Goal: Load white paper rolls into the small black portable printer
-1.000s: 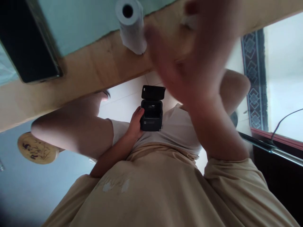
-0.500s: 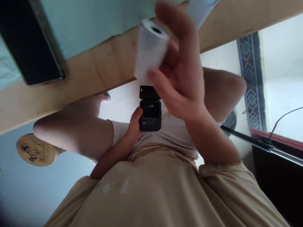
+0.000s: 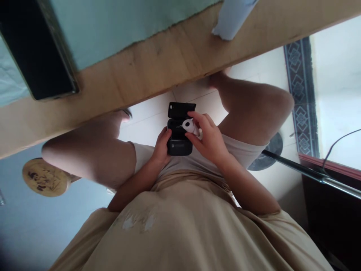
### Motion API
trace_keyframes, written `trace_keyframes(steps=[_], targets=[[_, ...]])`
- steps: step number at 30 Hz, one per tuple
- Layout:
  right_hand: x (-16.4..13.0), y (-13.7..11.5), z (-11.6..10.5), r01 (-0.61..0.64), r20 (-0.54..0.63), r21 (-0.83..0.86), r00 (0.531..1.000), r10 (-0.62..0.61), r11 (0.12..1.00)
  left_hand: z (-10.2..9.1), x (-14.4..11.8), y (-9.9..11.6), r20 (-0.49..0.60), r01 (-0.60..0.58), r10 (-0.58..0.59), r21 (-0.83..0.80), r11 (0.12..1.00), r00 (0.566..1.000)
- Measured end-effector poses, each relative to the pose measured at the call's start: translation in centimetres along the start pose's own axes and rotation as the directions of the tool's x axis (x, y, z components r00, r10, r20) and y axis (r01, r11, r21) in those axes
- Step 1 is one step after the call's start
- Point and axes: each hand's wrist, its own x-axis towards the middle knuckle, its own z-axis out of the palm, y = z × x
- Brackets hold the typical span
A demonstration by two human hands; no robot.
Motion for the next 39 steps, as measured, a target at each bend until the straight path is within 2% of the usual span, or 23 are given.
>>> trace_keyframes(steps=[3,8,14,19,26,30,33,36,38,39], targets=[[0.3,0.1,0.2,0.097,0.013,-0.175,0.995,-0.096,0.980,-0.1,0.1,-0.2,0.007,-0.025,0.025,0.025,0.999,1.000],[0.2,0.5,1.1,0.171,0.080,-0.252,0.985,-0.156,0.952,-0.7,0.1,-0.6,0.025,-0.070,0.068,0.071,0.995,0.997],[0.1,1.1,1.8,0.273,0.054,-0.254,0.962,-0.268,0.928,-0.9,0.0,-0.7,0.084,-0.061,0.056,0.063,0.996,0.995],[0.5,1.2,2.0,0.388,0.029,-0.229,0.920,-0.392,0.893,-0.7,0.1,-0.5,0.088,-0.056,0.055,0.013,0.998,0.995],[-0.2,-0.6,1.0,0.469,0.016,-0.206,0.879,-0.476,0.859,-0.7,-0.1,-0.2,0.110,-0.033,0.037,-0.035,0.999,0.993],[-0.9,-1.1,0.8,0.476,0.070,-0.165,0.879,-0.471,0.864,-0.8,-0.2,-0.2,0.156,-0.002,0.007,-0.029,1.000,0.988],[-1.2,-0.4,0.7,0.447,0.042,-0.088,0.895,-0.445,0.890,-1.0,-0.2,-0.4,0.191,0.002,-0.002,-0.001,1.000,0.982],[-1.1,0.6,0.5,0.358,-0.119,-0.032,0.926,-0.359,0.933,-1.3,-0.1,-0.6,0.215,-0.003,-0.001,0.020,1.000,0.977],[-0.7,1.3,0.5,0.244,-0.236,0.001,0.942,-0.237,0.970,-1.4,-0.1,-0.7,0.230,-0.003,-0.003,0.026,1.000,0.973],[-0.5,1.7,0.6,0.180,-0.257,0.056,0.953,-0.160,0.982,-1.4,-0.1,-0.7,0.237,-0.004,-0.003,0.029,1.000,0.972]])
